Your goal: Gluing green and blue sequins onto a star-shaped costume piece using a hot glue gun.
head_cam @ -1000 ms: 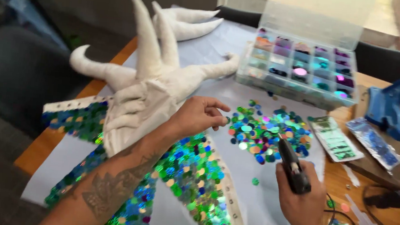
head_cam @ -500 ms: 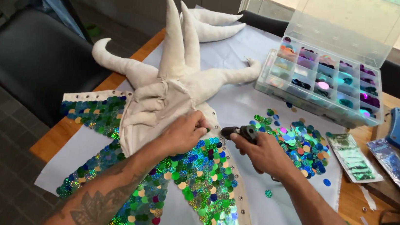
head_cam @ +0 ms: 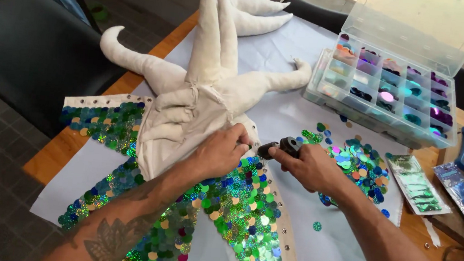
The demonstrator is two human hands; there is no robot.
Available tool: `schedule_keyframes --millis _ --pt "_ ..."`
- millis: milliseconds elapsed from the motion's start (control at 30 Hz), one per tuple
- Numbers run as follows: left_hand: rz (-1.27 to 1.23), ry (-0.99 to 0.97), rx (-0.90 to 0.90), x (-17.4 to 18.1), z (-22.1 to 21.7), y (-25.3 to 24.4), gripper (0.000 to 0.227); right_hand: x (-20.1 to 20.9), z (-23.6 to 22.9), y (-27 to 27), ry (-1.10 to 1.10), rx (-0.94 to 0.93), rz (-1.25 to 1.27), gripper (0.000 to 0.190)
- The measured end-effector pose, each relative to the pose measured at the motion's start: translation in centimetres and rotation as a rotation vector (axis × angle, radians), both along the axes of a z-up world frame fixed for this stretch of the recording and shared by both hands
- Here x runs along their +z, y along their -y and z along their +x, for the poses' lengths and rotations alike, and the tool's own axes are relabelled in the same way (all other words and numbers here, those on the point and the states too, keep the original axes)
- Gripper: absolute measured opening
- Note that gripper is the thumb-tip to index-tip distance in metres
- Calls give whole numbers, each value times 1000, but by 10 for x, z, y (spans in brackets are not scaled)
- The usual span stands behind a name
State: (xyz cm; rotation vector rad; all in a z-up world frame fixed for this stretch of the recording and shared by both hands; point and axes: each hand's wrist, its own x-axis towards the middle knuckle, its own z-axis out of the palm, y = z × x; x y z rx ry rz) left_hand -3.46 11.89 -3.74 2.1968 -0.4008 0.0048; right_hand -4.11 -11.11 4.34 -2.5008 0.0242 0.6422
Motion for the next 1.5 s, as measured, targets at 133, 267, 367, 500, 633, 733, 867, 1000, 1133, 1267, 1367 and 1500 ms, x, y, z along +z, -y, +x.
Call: schedule_keyframes --millis 133,267,367,500,633,733,867,1000,1133,1267,1367,1500 --pt "9 -20 51 0 1 2 19 -10 5 4 141 126 -62 70" --pt "-59 -239 72 24 -7 6 16 -10 3 2 120 114 -116 72" --pt "-35 -14 58 8 -3 6 15 -12 4 3 114 79 -134 72" --pt "-91 3 79 2 0 9 14 -11 4 3 166 128 -158 75" --pt "-94 -90 130 8 -2 12 16 -10 4 4 243 211 -207 78" --pt "-75 -81 155 -3 4 15 18 -9 2 4 287 248 -200 73" --pt "-21 -113 199 -4 7 18 19 -13 -3 9 284 245 -144 70" --pt "26 -133 186 -5 9 20 20 -5 -18 9 166 -21 135 55" --pt "34 -244 237 -16 13 23 18 -2 -29 14 -16 -328 451 56" --pt "40 -233 236 -18 15 22 17 -14 -38 21 -74 -397 531 57" --pt "48 -240 254 -18 15 22 16 -21 -43 22 -120 -451 702 55" --pt "38 -231 271 -22 14 23 16 -28 -45 24 -111 -497 823 50"
